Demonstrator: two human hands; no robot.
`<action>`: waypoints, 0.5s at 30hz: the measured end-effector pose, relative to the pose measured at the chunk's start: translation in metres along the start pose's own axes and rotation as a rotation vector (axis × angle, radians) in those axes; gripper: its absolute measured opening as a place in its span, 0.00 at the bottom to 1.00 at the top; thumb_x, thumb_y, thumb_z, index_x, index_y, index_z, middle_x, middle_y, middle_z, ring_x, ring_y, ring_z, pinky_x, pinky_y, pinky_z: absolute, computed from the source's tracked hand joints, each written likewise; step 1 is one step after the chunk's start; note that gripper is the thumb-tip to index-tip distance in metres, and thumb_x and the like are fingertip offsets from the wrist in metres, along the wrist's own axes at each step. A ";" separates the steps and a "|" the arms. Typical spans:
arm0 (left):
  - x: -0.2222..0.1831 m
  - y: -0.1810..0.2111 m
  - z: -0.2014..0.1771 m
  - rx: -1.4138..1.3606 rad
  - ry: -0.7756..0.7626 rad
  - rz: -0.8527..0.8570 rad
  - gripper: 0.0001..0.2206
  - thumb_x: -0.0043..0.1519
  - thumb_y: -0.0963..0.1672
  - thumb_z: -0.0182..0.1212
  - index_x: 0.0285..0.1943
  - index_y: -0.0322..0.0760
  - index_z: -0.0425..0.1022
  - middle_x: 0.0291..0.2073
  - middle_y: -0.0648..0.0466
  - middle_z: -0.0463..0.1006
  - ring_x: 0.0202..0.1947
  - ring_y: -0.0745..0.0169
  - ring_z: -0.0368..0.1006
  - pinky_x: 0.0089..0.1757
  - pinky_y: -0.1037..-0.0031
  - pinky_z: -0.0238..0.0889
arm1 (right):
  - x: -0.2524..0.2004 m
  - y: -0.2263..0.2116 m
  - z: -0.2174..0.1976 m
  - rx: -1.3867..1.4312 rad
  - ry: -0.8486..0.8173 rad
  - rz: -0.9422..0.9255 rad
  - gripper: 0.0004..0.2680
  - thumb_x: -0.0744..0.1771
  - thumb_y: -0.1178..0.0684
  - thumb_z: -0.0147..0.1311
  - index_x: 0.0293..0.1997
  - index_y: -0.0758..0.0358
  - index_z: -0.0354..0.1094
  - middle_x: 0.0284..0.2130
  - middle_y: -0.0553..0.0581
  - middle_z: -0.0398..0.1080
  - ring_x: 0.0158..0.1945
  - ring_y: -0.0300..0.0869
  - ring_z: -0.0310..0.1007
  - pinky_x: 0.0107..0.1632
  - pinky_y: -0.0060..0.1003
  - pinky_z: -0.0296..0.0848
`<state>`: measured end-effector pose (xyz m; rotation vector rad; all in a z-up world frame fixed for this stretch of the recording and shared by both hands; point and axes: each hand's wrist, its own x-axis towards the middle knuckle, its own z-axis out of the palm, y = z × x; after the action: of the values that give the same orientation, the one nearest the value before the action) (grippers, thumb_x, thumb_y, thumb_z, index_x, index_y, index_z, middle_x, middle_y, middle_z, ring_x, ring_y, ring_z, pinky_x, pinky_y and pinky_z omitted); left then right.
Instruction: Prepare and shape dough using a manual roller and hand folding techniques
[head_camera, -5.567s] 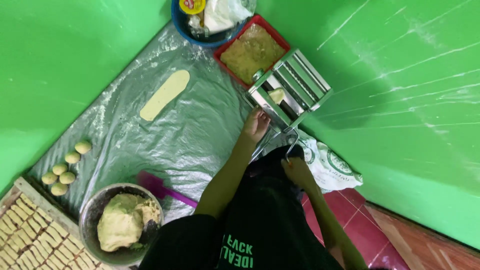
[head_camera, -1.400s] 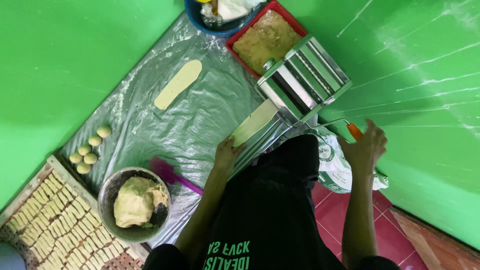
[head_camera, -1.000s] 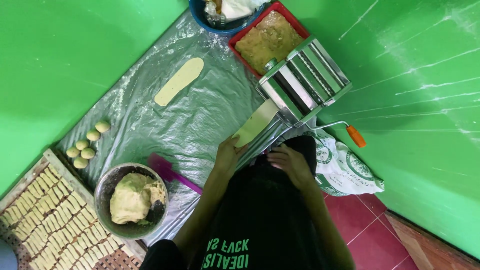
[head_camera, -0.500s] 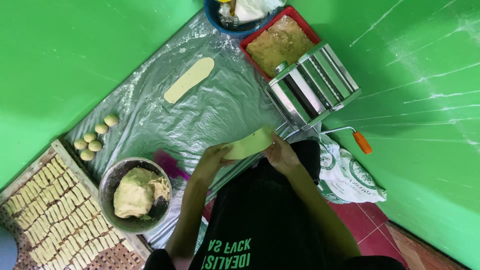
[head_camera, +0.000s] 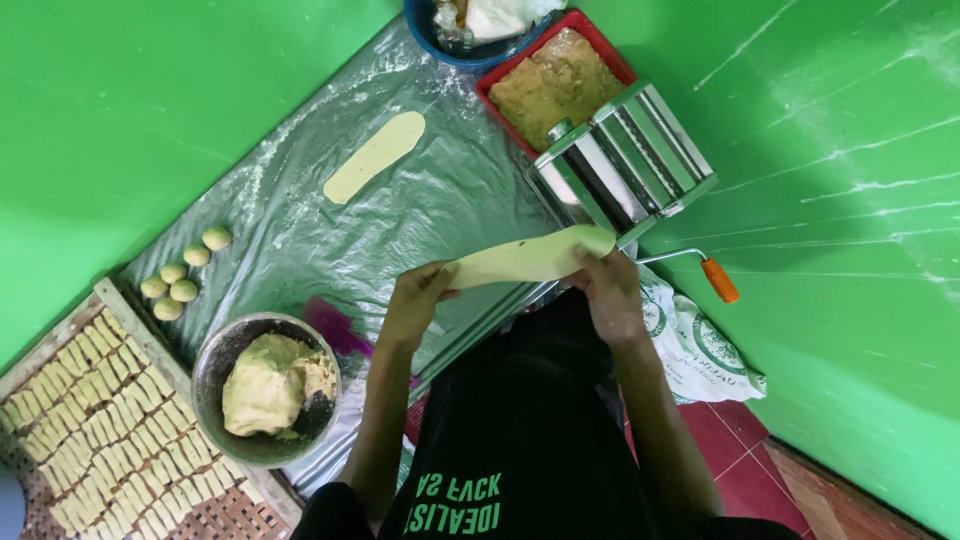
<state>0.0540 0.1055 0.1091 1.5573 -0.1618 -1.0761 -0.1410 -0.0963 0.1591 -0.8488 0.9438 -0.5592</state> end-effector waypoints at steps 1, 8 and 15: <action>0.001 0.004 0.007 0.001 -0.007 0.003 0.13 0.66 0.45 0.64 0.53 0.32 0.82 0.39 0.47 0.82 0.40 0.61 0.78 0.48 0.67 0.76 | 0.001 -0.008 0.001 0.001 0.005 -0.006 0.10 0.66 0.55 0.60 0.46 0.72 0.70 0.32 0.65 0.73 0.35 0.56 0.81 0.44 0.54 0.84; 0.007 0.014 0.047 -0.083 -0.063 0.042 0.13 0.67 0.44 0.63 0.54 0.28 0.81 0.41 0.44 0.83 0.42 0.60 0.79 0.48 0.66 0.76 | 0.014 -0.038 -0.022 0.009 0.141 -0.174 0.06 0.69 0.55 0.58 0.45 0.67 0.73 0.34 0.63 0.78 0.37 0.50 0.83 0.44 0.47 0.85; -0.006 0.023 0.073 -0.203 -0.160 -0.029 0.16 0.70 0.41 0.51 0.61 0.21 0.74 0.48 0.40 0.80 0.50 0.54 0.75 0.55 0.57 0.70 | -0.014 -0.077 -0.006 -0.265 0.196 -0.261 0.09 0.72 0.50 0.53 0.44 0.65 0.73 0.32 0.57 0.74 0.36 0.42 0.78 0.44 0.41 0.83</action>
<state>0.0101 0.0499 0.1390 1.2963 -0.1351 -1.2019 -0.1576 -0.1318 0.2272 -1.1816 1.1097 -0.7632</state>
